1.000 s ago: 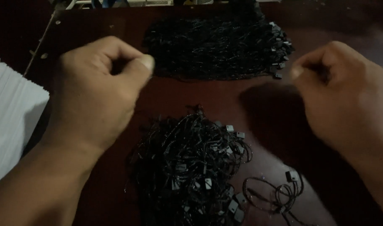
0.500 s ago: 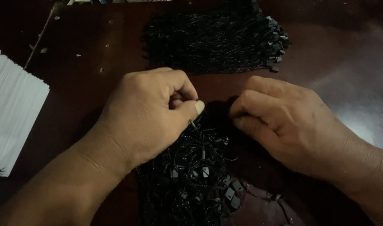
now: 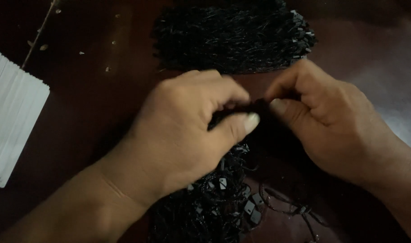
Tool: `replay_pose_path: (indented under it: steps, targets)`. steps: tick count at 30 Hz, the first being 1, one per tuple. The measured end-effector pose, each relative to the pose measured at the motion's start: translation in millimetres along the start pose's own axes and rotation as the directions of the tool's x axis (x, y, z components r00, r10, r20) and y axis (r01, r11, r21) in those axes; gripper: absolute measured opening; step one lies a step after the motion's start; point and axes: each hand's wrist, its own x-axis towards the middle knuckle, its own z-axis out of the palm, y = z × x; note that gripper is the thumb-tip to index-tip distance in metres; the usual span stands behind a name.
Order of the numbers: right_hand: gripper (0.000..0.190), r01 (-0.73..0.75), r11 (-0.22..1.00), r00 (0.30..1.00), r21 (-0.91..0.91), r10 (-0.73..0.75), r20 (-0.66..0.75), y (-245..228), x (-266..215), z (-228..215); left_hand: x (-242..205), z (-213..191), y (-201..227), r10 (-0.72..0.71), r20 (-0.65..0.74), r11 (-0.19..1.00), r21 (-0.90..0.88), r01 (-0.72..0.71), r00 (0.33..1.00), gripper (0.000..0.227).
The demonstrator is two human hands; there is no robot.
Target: The person is untangling and sorting thin black strings with attached plastic tags from a large pile on a wooden surface.
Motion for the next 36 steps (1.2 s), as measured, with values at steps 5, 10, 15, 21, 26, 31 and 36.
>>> replay_pose_path:
  steps: [5,10,15,21,26,31,36]
  targets:
    - [0.016,0.161,0.984,0.987,0.070,-0.159,-0.036,2.4,1.0,-1.7,0.2,0.8,0.8,-0.021,0.009,0.997,0.073,0.020,1.000,0.012]
    - [0.018,-0.031,0.995,0.999,0.094,0.032,-0.013,-3.2,-0.3,-6.0,0.7,3.6,1.7,-0.004,-0.023,0.996,0.089,0.006,1.000,0.011]
    - [0.017,-0.156,0.962,0.987,0.224,0.158,0.010,-6.4,0.6,-9.0,1.7,5.9,6.3,-0.025,-0.061,0.993,0.116,0.032,0.998,0.016]
    - [0.014,0.184,0.966,0.969,0.181,-0.146,-0.201,9.7,-3.7,-4.8,17.8,1.0,21.3,-0.009,-0.109,0.994,0.103,0.020,0.994,0.032]
    - [0.012,0.303,0.925,0.927,0.229,-0.230,-0.298,10.0,-6.6,-8.6,24.8,15.6,55.6,-0.275,0.039,0.954,-0.110,0.278,0.961,0.040]
    - [0.011,0.084,0.960,0.968,0.266,-0.014,-0.252,5.7,-3.9,-17.6,38.8,11.1,80.1,-0.730,0.151,0.678,0.048,0.733,0.666,0.019]
    - [0.006,-0.264,0.851,0.915,0.454,0.371,-0.162,-1.2,3.8,-32.1,39.1,-3.4,93.5,-0.877,0.084,0.477,0.023,0.879,0.473,0.021]
